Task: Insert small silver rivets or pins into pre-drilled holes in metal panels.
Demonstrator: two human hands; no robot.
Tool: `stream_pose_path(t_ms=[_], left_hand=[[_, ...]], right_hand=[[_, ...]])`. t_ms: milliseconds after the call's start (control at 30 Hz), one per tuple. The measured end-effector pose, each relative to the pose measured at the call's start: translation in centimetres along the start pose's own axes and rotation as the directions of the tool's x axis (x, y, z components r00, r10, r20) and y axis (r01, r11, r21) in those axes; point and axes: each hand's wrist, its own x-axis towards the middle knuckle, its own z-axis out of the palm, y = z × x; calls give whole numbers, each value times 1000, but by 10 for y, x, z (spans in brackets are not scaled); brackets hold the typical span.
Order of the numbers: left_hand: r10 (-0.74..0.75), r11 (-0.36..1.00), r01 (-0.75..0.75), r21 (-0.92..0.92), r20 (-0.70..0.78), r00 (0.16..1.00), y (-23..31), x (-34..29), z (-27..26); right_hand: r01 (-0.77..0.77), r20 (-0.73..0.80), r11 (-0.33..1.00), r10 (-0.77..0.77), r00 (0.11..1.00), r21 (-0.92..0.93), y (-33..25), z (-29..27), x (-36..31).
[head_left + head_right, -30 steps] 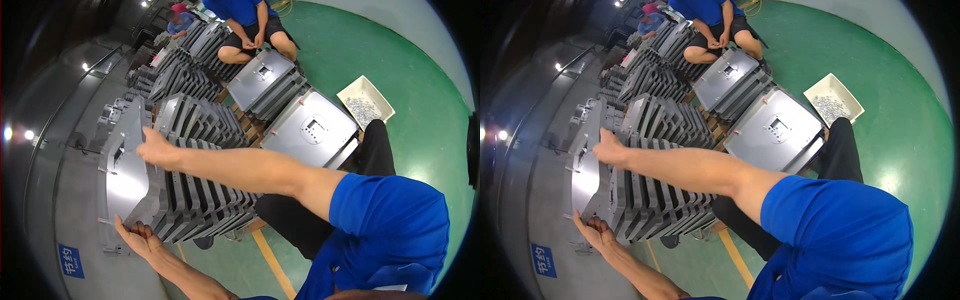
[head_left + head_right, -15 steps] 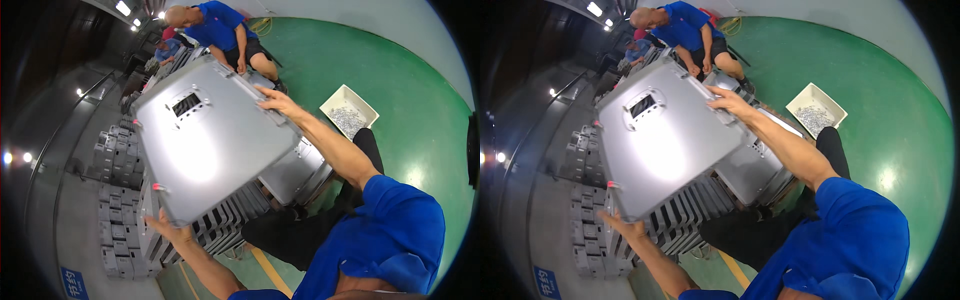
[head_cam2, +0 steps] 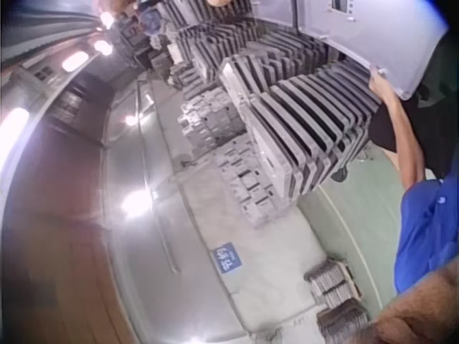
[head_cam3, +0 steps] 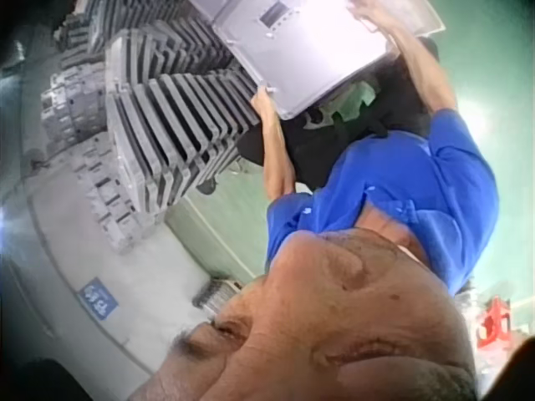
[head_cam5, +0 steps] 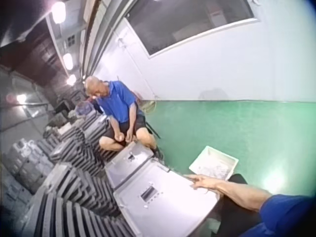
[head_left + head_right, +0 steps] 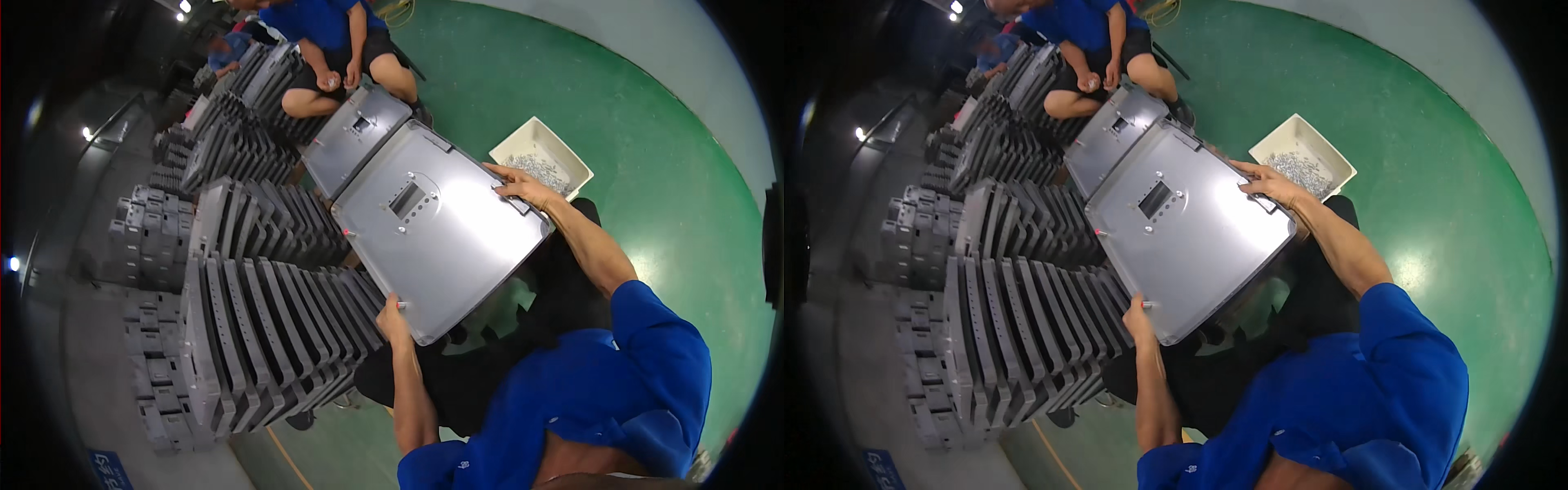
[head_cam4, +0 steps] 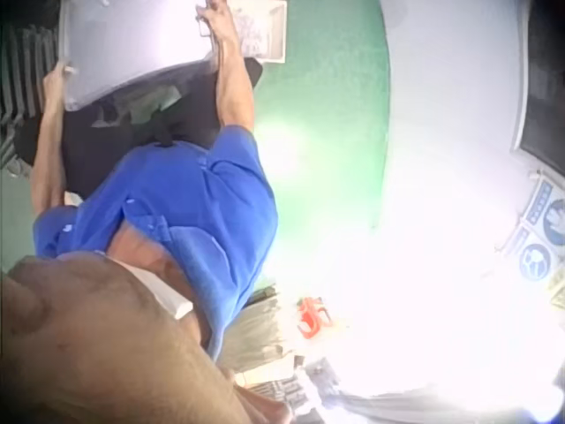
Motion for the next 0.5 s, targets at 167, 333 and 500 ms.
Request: stream_pose_path(t_ms=[167,333,500], left_hand=[[-20,995,19,94,9,1000,-64,13,14],[-40,984,54,171,-85,996,-78,14,20],[46,959,-34,281,-36,998,-100,22,19]], right_hand=[[-62,-11,997,62,998,-50,52,-19,9],[-199,28,979,201,979,-48,65,-11,15],[-264,26,964,265,964,-29,91,-16,20]])
